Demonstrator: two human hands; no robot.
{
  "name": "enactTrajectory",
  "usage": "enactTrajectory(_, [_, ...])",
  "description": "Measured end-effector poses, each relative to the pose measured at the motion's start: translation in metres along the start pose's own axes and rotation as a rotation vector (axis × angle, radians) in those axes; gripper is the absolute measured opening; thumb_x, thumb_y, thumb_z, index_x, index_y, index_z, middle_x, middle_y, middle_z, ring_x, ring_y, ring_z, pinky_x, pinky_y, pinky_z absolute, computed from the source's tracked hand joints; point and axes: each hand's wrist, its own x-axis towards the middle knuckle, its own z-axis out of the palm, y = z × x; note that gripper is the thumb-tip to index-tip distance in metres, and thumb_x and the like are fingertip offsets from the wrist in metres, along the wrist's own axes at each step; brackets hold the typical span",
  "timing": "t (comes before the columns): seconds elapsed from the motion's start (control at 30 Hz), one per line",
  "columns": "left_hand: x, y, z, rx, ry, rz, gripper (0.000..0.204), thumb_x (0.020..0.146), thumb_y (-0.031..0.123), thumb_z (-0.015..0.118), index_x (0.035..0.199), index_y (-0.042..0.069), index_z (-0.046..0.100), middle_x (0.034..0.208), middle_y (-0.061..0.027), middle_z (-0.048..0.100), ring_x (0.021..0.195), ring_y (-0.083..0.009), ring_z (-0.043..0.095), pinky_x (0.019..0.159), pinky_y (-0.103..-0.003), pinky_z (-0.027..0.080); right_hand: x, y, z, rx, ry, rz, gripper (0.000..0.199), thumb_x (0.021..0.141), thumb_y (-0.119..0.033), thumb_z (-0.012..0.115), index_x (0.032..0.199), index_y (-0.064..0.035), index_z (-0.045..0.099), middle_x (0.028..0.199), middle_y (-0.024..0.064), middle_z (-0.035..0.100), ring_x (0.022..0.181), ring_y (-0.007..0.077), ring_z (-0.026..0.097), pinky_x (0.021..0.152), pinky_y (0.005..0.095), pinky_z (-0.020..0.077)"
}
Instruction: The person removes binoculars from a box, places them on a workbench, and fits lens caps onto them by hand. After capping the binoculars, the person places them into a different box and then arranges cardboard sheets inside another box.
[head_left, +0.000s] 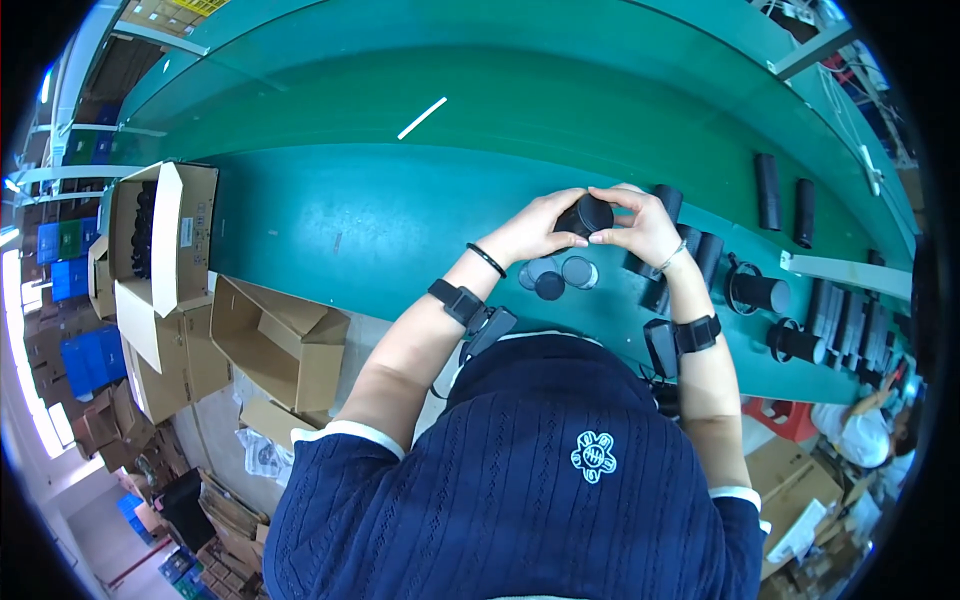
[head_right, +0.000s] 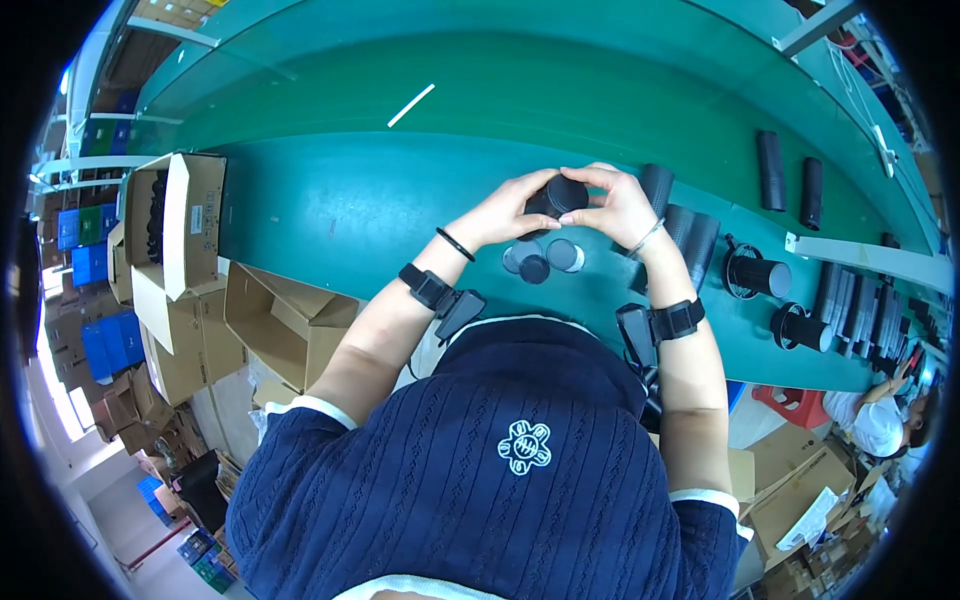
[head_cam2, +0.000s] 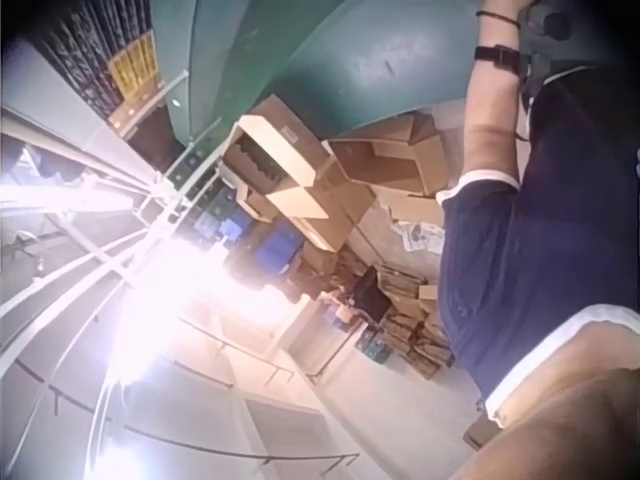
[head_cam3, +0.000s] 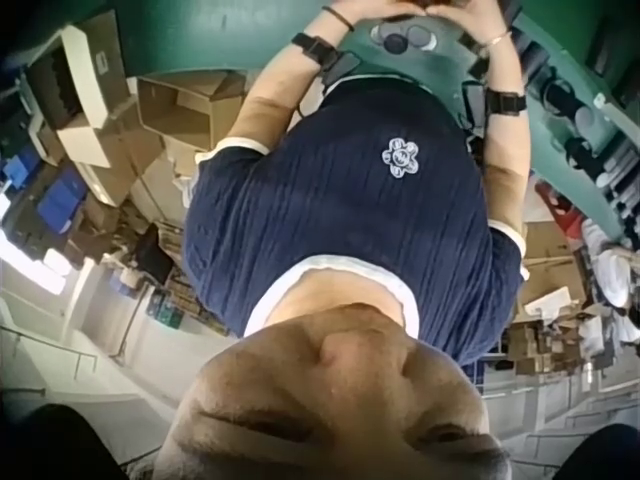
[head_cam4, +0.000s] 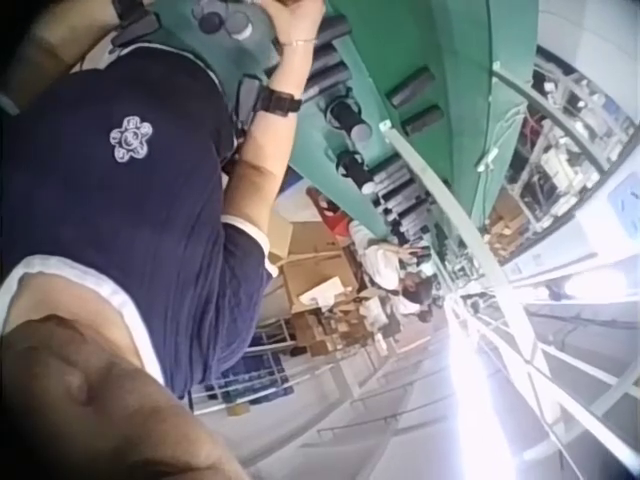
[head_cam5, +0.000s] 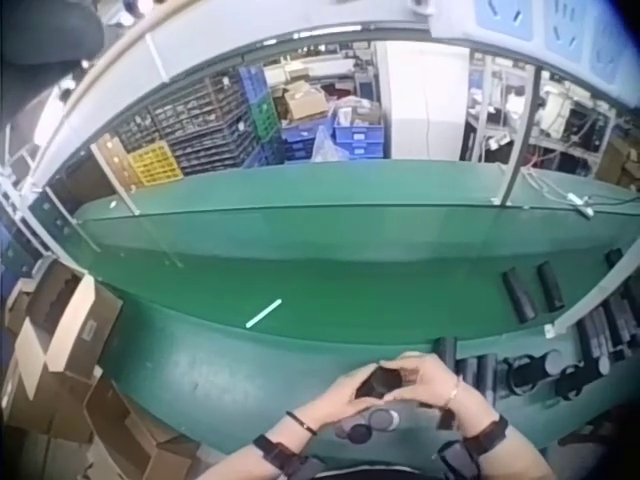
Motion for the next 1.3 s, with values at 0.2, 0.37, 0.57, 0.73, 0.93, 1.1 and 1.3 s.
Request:
enactTrajectory(0.2, [-0.007, 0.012, -0.005, 0.205, -0.050, 0.030, 0.069, 0.072, 0.017, 0.076, 0.131, 0.000, 0.044, 0.123, -0.0209, 0.054, 0.116, -0.0370, 0.052, 0.097, -0.041, 0.044, -0.008, -0.002, 0.008, 0.046, 0.006, 0.001, 0.059, 0.066, -0.002, 0.079, 0.121, -0.0001, 0.058, 0.116, 0.0079, 0.058, 0.109, 0.0203, 0.058, 0.091, 0.0352, 0.0516])
enactTrajectory(0.37, [-0.016, 0.020, -0.007, 0.303, -0.080, 0.006, 0.068, 0.072, 0.017, 0.076, 0.131, 0.001, 0.044, 0.124, -0.0203, 0.054, 0.116, -0.0356, 0.052, 0.098, -0.042, 0.044, -0.015, -0.007, 0.018, 0.108, 0.026, -0.063, 0.043, 0.073, -0.006, 0.072, 0.114, 0.0002, 0.062, 0.109, 0.0137, 0.066, 0.100, 0.0227, 0.065, 0.084, 0.0359, 0.0545])
enactTrajectory(0.57, [-0.036, 0.028, -0.010, 0.241, -0.092, 0.012, 0.069, 0.075, 0.016, 0.075, 0.134, 0.002, 0.042, 0.127, -0.0176, 0.053, 0.120, -0.0302, 0.050, 0.101, -0.038, 0.041, -0.027, 0.004, 0.029, -0.330, 0.252, -0.229, 0.027, 0.093, -0.015, 0.052, 0.110, 0.0030, 0.062, 0.095, 0.0151, 0.069, 0.085, 0.0196, 0.067, 0.073, 0.0320, 0.0522])
enactTrajectory(0.73, [-0.081, 0.007, -0.030, -0.355, 0.135, -0.155, 0.075, 0.082, 0.013, 0.071, 0.142, 0.003, 0.027, 0.135, -0.0102, 0.044, 0.127, -0.0217, 0.042, 0.106, -0.037, 0.035, -0.059, 0.035, 0.024, -0.144, 0.297, 0.103, 0.026, 0.096, -0.018, 0.050, 0.107, 0.0030, 0.062, 0.065, 0.0046, 0.057, 0.052, 0.0115, 0.054, 0.051, 0.0282, 0.0442])
enactTrajectory(0.93, [-0.106, -0.008, -0.041, -0.784, 0.356, -0.246, 0.063, 0.087, 0.010, 0.063, 0.141, 0.004, 0.031, 0.133, -0.0088, 0.046, 0.125, -0.0225, 0.043, 0.108, -0.038, 0.030, -0.097, 0.098, 0.060, -0.457, 0.078, 0.063, 0.017, 0.088, -0.006, 0.054, 0.100, -0.0030, 0.065, 0.074, 0.0142, 0.065, 0.053, 0.0237, 0.062, 0.054, 0.0363, 0.0508])
enactTrajectory(1.1, [-0.119, -0.024, -0.040, -0.681, 0.571, -0.219, 0.067, 0.074, 0.004, 0.078, 0.129, 0.007, 0.040, 0.115, -0.0044, 0.055, 0.111, -0.0186, 0.052, 0.099, -0.037, 0.041, -0.077, 0.075, 0.072, -0.833, 0.105, 0.016, 0.013, 0.083, -0.008, 0.060, 0.094, -0.0036, 0.065, 0.082, 0.0179, 0.065, 0.073, 0.0351, 0.063, 0.070, 0.0436, 0.0517])
enactTrajectory(1.3, [-0.125, -0.021, -0.039, -0.571, 0.532, -0.263, 0.066, 0.073, 0.009, 0.080, 0.127, 0.004, 0.042, 0.116, -0.0064, 0.054, 0.112, -0.0174, 0.051, 0.097, -0.033, 0.042, -0.025, 0.062, 0.113, -0.716, -0.057, -0.065, 0.012, 0.077, -0.011, 0.066, 0.086, -0.0048, 0.063, 0.095, 0.0152, 0.061, 0.099, 0.0326, 0.058, 0.084, 0.0424, 0.0485])
